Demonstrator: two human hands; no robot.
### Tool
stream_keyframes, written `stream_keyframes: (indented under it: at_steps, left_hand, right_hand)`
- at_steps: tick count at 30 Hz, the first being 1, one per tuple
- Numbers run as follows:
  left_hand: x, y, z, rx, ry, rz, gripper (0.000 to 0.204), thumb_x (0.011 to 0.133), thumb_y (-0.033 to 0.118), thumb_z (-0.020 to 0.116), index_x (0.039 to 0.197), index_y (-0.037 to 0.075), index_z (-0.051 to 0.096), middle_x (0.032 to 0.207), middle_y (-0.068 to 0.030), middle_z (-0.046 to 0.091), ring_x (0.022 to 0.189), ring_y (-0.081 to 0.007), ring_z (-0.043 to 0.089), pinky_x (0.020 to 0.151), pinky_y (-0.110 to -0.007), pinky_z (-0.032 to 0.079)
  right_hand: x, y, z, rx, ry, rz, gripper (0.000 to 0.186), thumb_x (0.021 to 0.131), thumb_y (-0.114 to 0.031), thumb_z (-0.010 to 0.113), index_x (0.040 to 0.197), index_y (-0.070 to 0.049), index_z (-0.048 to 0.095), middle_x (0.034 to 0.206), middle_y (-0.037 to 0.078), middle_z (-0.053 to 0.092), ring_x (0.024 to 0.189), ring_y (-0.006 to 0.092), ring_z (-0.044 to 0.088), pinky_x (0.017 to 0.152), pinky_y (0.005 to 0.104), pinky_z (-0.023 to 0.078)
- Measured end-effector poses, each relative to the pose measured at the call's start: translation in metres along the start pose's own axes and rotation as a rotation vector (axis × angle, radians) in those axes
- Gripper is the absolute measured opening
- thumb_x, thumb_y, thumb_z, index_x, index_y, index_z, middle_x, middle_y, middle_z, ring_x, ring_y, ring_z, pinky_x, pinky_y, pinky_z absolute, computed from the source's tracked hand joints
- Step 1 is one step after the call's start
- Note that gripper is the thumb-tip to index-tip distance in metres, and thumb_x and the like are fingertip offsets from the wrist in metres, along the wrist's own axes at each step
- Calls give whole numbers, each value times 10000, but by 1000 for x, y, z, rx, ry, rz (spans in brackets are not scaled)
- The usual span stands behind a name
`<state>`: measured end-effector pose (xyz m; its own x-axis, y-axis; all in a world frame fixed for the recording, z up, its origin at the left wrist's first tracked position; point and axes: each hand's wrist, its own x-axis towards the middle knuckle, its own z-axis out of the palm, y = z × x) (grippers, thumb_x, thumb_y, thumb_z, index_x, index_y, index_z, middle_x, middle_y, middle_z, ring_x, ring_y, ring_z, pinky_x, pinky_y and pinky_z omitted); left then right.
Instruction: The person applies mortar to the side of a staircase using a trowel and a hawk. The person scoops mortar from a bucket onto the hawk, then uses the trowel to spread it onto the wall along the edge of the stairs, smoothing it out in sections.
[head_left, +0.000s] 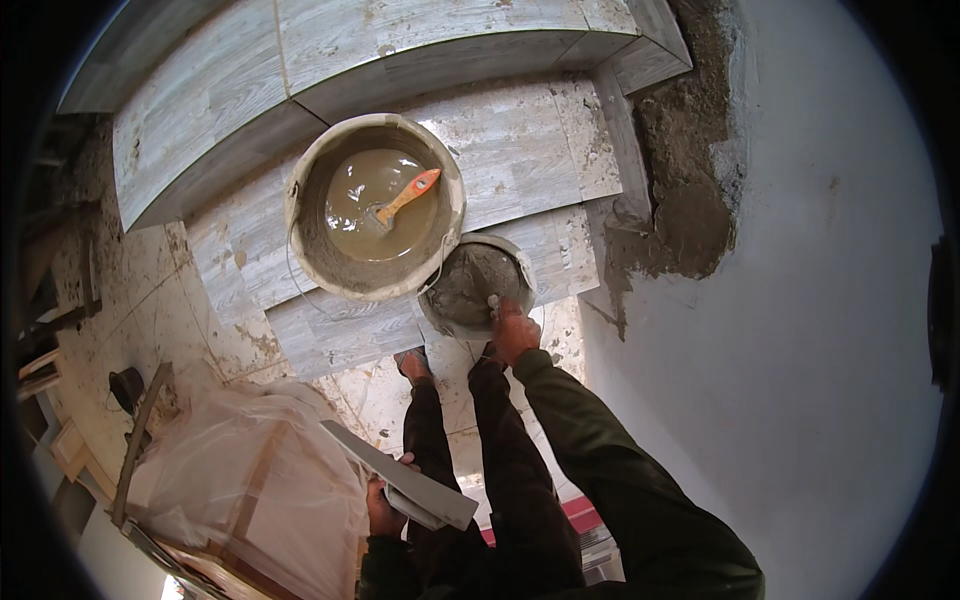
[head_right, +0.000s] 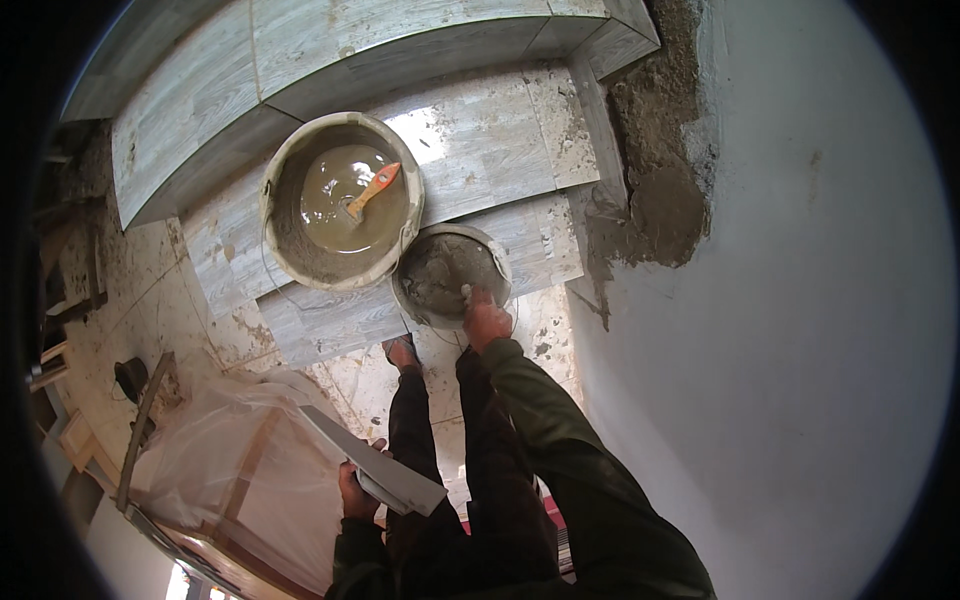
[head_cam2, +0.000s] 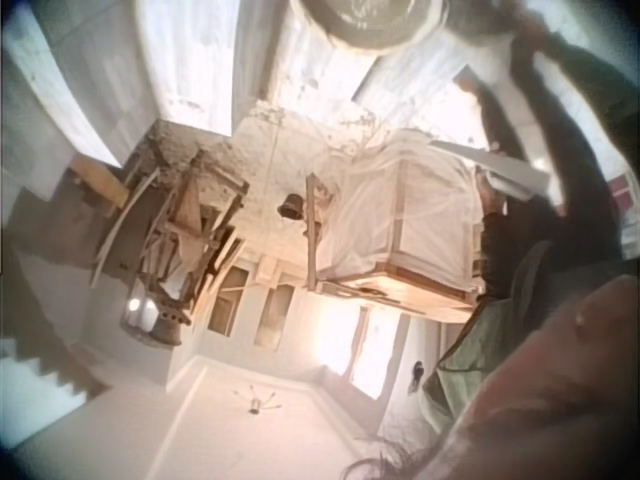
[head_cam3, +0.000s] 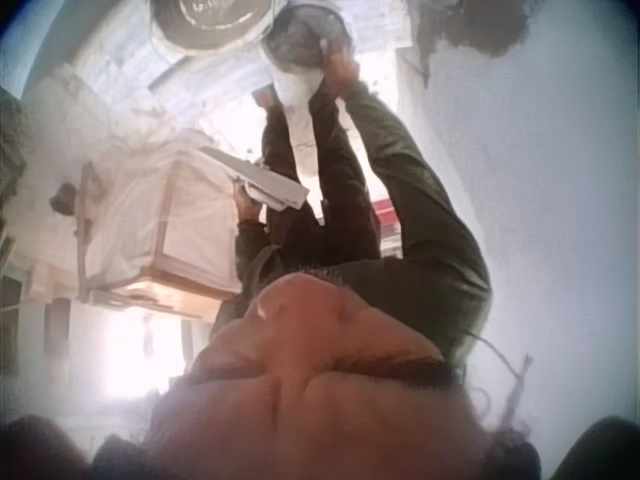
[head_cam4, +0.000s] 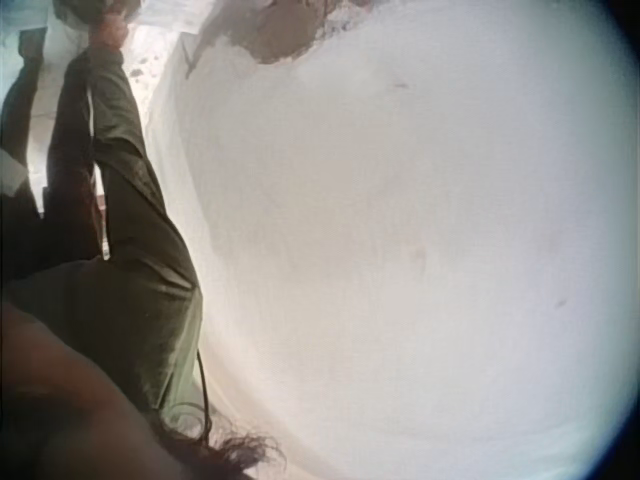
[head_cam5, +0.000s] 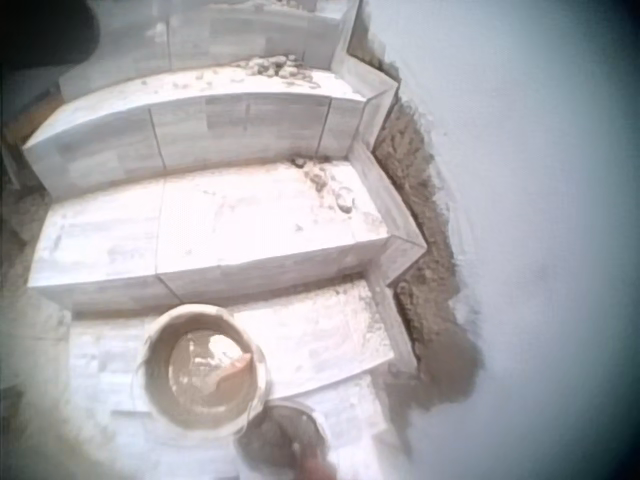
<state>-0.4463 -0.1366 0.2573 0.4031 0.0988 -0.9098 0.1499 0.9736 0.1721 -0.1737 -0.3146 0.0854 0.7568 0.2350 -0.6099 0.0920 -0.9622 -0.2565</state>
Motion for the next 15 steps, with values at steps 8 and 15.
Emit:
stream_keyframes:
  at_steps: [8,15]
  left_hand:
    - [3,4,7,43,20,-36,314,819,230,467,1088,74,502,1148,-183,571,972,-292,563,848,-414,472]
    - [2,8,4,110,43,-55,350,829,255,467,1115,55,482,1136,-178,577,976,-278,563,859,-398,464]
  right_hand:
    - [-11,-16,38,434,119,150,369,836,-291,568,1095,-30,535,837,222,624,812,415,603,705,504,460]
    - [-12,-32,45,609,135,130,379,815,-291,601,1078,-22,562,846,237,629,841,423,595,707,485,444]
